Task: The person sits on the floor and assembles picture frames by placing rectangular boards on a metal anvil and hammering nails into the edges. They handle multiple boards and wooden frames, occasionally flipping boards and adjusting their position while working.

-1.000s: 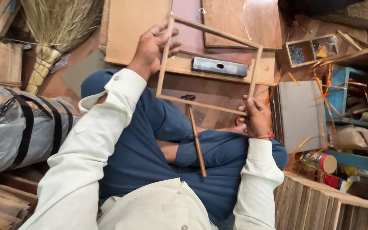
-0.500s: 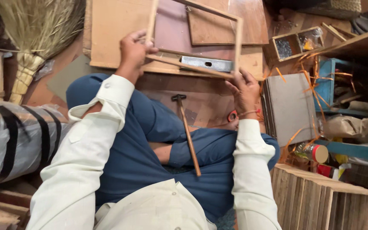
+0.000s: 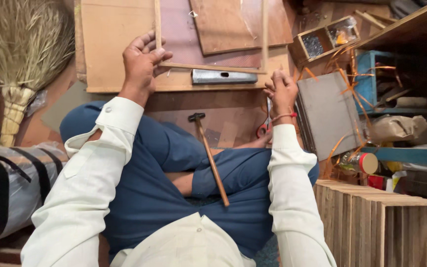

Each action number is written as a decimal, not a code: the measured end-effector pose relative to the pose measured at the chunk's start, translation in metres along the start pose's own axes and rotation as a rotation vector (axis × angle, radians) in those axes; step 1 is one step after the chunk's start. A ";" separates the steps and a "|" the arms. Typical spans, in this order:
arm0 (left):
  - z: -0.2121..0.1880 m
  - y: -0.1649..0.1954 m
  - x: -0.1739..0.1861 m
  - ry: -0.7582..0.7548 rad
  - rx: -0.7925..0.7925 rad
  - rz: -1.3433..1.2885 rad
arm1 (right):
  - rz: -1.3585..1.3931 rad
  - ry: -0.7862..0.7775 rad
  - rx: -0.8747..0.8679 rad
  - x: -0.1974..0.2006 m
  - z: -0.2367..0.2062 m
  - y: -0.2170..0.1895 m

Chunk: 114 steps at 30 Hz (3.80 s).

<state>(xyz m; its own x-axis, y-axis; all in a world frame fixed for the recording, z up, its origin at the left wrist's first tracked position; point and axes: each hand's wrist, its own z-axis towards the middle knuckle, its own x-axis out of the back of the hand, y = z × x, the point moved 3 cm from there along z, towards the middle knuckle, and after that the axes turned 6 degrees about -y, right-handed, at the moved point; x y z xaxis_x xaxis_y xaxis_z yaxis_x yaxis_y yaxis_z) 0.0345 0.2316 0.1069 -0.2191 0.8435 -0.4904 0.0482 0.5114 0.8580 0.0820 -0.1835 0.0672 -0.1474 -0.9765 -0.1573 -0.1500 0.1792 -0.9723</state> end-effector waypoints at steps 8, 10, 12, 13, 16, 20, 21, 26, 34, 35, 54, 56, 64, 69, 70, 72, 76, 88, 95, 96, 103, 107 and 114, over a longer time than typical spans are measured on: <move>0.057 -0.035 -0.049 -0.017 0.010 -0.007 | -0.086 0.009 0.058 -0.006 0.086 -0.036; 0.070 -0.042 -0.056 -0.061 -0.076 0.133 | -0.231 0.013 0.189 -0.002 0.117 -0.040; 0.083 -0.053 -0.061 -0.075 -0.047 0.171 | -0.412 -0.048 0.390 -0.001 0.144 -0.042; 0.087 -0.061 -0.062 -0.068 0.026 0.142 | -0.367 -0.028 0.291 0.000 0.154 -0.038; 0.094 -0.073 -0.065 -0.065 0.064 0.143 | -0.261 0.008 0.127 0.004 0.168 -0.028; 0.088 -0.062 -0.063 -0.037 -0.070 0.195 | -0.232 0.019 0.262 0.003 0.149 -0.028; 0.085 -0.056 -0.060 -0.028 -0.082 0.193 | -0.240 0.034 0.296 0.002 0.138 -0.032; 0.062 -0.009 -0.036 0.041 -0.142 0.203 | -0.240 0.030 0.399 -0.023 0.093 -0.048; 0.029 -0.005 0.004 0.452 -0.060 0.696 | -0.302 0.032 0.001 -0.035 0.053 0.012; 0.029 -0.006 0.006 0.523 -0.101 0.747 | -0.327 0.010 0.118 -0.034 0.054 0.016; 0.029 -0.027 0.011 0.399 -0.142 0.635 | -0.421 -0.059 0.255 -0.028 0.056 0.014; 0.029 -0.034 0.013 0.525 -0.155 0.862 | -0.534 -0.073 0.307 -0.031 0.055 0.018; 0.043 -0.042 0.017 0.495 -0.153 0.804 | -0.300 -0.075 0.051 -0.037 0.065 0.021; 0.041 -0.035 0.004 0.512 -0.267 0.706 | -0.363 -0.081 0.254 -0.037 0.049 0.014; 0.037 -0.032 0.005 0.512 -0.319 0.710 | -0.446 -0.056 0.374 -0.036 0.042 0.010; 0.027 -0.031 0.009 0.476 -0.328 0.627 | -0.609 -0.017 0.607 -0.035 0.022 0.007; 0.011 -0.043 0.025 0.441 -0.083 0.297 | -0.610 0.066 0.331 -0.043 -0.001 0.015; -0.042 -0.027 0.040 0.448 -0.632 0.538 | -0.266 0.097 0.291 0.032 -0.091 -0.043; -0.100 -0.030 -0.012 0.189 -0.448 0.673 | -1.388 0.420 0.104 0.211 -0.152 -0.037; -0.101 -0.032 -0.017 0.184 -0.420 0.673 | -1.483 0.369 0.052 0.223 -0.155 -0.020; -0.104 -0.043 -0.028 0.136 -0.426 0.712 | -1.754 0.288 0.269 0.249 -0.160 0.061; -0.102 -0.047 -0.024 0.121 -0.387 0.661 | -1.492 0.364 0.317 0.249 -0.169 0.054; -0.099 -0.051 -0.019 0.092 -0.271 0.536 | -1.108 0.883 -0.136 0.256 -0.176 0.037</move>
<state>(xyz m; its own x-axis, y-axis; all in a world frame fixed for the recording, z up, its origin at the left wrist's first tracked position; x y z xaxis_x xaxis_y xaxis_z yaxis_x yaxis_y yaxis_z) -0.0601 0.1730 0.0874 -0.3169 0.9481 0.0257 -0.0720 -0.0511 0.9961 -0.1332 -0.4058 0.0216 -0.4374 -0.2324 0.8687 -0.6725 -0.5568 -0.4875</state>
